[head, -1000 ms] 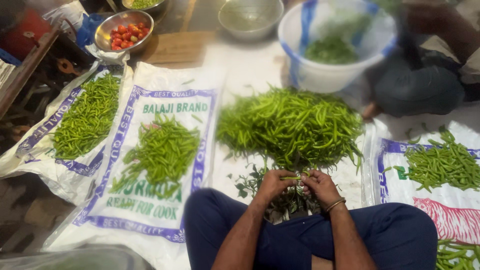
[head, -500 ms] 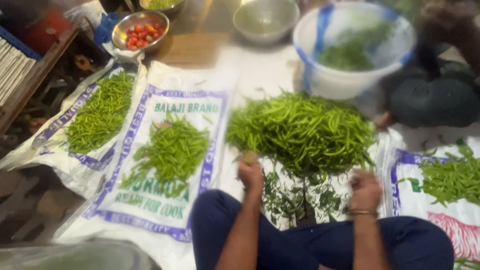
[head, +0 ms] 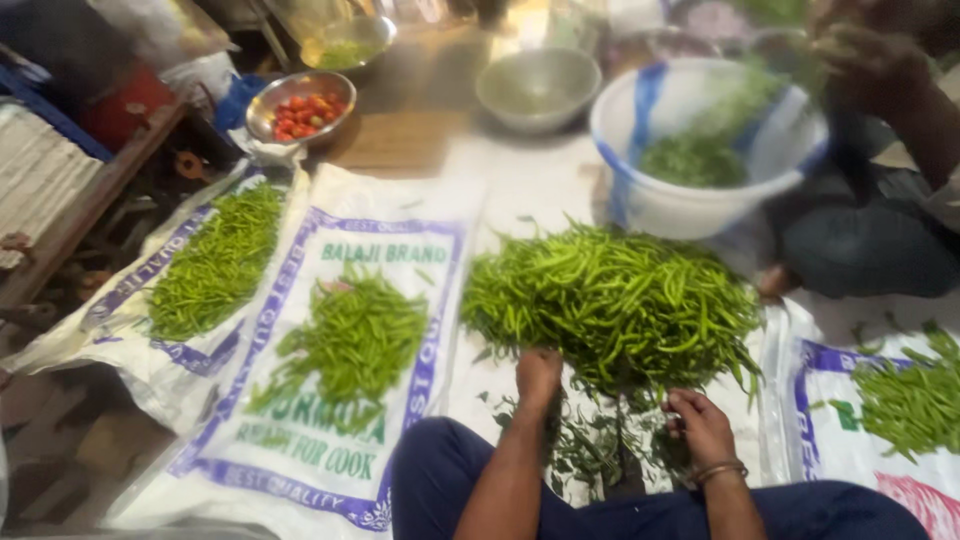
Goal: The person sits cross-legged on the floor and manually trims the stems off a large pile of green chilies. They pick up individual chilies, snap off the stems, and place the trimmed vegetables into a white bucket. A second person is visible in the background performing a similar task.
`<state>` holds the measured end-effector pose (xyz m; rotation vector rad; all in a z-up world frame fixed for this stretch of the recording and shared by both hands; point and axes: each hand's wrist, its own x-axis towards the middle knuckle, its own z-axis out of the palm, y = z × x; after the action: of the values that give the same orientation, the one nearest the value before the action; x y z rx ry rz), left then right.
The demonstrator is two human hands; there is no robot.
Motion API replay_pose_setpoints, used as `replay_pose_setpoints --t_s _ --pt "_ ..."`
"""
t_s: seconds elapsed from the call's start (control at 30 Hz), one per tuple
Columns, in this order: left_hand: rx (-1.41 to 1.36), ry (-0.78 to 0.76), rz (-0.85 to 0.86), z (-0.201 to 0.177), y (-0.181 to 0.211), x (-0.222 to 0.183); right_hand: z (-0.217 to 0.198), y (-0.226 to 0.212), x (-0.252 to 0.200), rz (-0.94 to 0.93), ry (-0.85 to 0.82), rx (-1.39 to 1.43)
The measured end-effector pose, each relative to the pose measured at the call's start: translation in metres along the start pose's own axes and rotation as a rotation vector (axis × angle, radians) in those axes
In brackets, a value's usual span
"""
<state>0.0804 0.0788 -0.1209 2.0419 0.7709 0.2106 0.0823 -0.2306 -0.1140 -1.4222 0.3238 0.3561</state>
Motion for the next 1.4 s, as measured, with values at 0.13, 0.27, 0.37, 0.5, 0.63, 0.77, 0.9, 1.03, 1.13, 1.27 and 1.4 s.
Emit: replay_pose_setpoints --t_s 0.13,0.27,0.37,0.5,0.63,0.77,0.9,1.03,1.13,1.27,1.4 --pt "-0.172 0.104 -0.021 -0.007 -0.012 0.001 0.008 0.002 -0.012 0.018 -0.093 -0.024" --pt "-0.075 -0.076 -0.115 -0.006 -0.005 -0.007 0.008 -0.012 -0.029 0.044 -0.102 -0.048" --pt "-0.065 -0.082 -0.087 -0.009 0.014 -0.017 0.009 -0.021 -0.027 0.041 -0.069 -0.033" --pt "0.152 -0.116 -0.065 -0.024 0.041 -0.022 0.018 -0.027 -0.027 0.032 -0.084 -0.033" --pt "0.362 -0.239 -0.174 -0.088 0.084 -0.052 0.040 -0.053 -0.048 0.100 -0.233 -0.171" --pt "0.271 -0.419 0.122 -0.135 0.112 -0.108 0.059 -0.071 -0.087 0.080 -0.474 -0.187" --pt "0.343 -0.625 0.393 -0.109 0.127 -0.126 0.060 -0.062 -0.081 0.002 -0.437 -0.141" --pt "0.080 -0.481 0.233 -0.068 0.098 -0.114 0.038 -0.033 -0.054 0.014 -0.195 -0.049" --pt "0.067 -0.331 0.309 -0.039 0.068 -0.089 0.033 -0.022 -0.039 0.052 -0.121 -0.076" --pt "0.026 -0.507 0.272 -0.017 0.047 -0.091 0.038 -0.004 -0.020 0.013 -0.066 -0.051" --pt "0.089 -0.502 0.266 -0.015 0.050 -0.097 0.039 0.008 -0.017 -0.034 0.027 -0.242"
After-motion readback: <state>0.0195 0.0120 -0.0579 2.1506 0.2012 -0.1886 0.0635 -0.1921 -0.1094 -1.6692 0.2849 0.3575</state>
